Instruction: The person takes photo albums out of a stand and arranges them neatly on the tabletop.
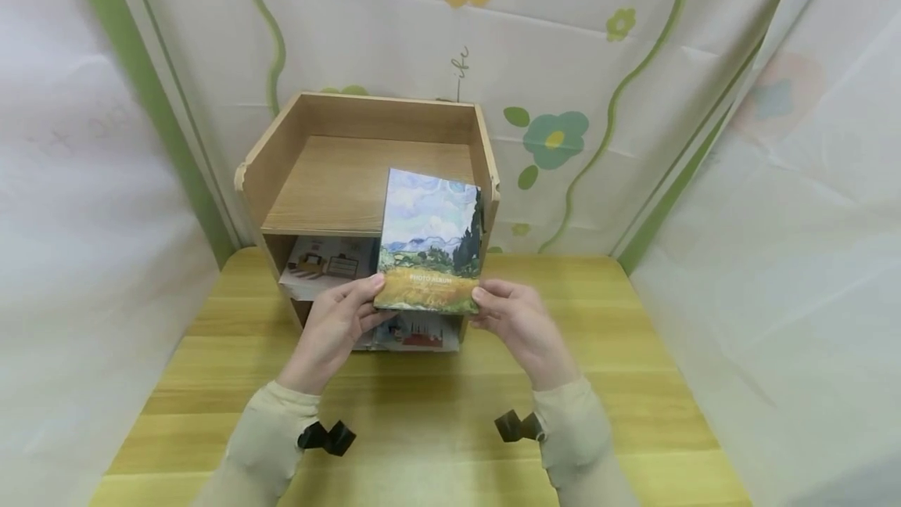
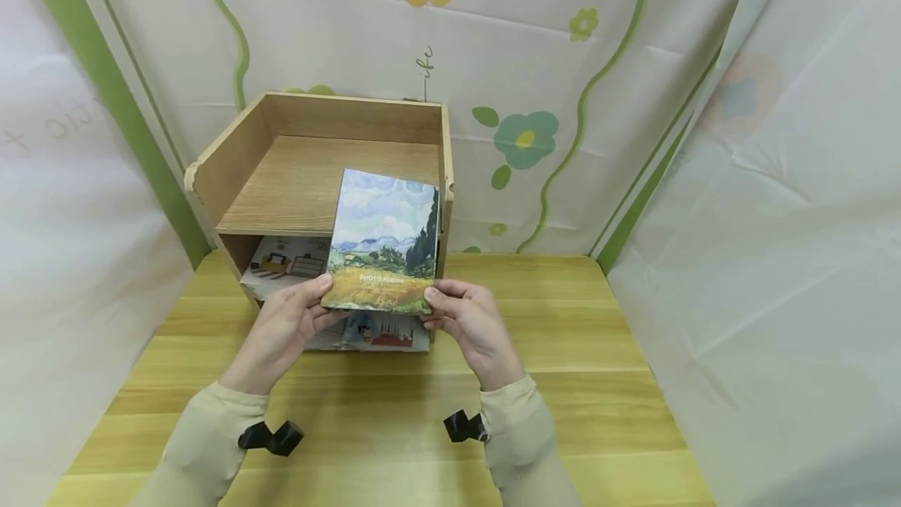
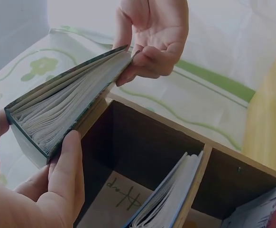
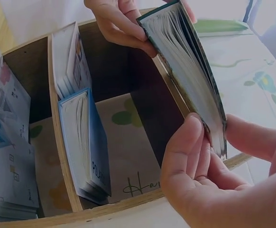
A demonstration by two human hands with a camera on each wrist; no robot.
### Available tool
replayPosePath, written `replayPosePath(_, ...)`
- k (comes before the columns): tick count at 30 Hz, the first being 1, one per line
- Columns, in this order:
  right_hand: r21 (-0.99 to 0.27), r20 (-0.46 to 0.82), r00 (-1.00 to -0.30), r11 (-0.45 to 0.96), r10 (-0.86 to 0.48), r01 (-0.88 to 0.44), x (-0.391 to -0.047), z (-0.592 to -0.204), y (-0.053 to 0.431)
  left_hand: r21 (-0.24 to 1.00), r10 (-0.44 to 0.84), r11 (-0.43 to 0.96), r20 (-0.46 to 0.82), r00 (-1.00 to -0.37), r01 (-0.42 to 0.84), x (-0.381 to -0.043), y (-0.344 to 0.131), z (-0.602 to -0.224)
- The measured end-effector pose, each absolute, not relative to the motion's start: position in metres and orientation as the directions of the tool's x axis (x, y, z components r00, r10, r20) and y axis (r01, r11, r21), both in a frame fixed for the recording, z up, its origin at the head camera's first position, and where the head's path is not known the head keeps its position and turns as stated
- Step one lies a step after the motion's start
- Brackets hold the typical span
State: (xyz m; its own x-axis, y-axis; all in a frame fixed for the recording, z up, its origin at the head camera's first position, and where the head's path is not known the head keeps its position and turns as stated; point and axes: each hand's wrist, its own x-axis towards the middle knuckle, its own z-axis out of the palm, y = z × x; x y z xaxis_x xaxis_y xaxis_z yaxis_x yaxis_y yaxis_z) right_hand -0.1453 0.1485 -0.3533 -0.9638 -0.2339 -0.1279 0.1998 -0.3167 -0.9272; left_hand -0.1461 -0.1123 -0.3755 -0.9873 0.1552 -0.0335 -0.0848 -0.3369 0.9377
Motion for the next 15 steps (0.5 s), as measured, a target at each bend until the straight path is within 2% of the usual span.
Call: replayPosePath(15,-0.966,-0.118,-0.973,-0.204,-0.197,0.159,-0.138,-0.362,0.147,0.956,0.037,-0.290,-0.039,-0.999,-0.049,-0.135,-0.110,-0.389)
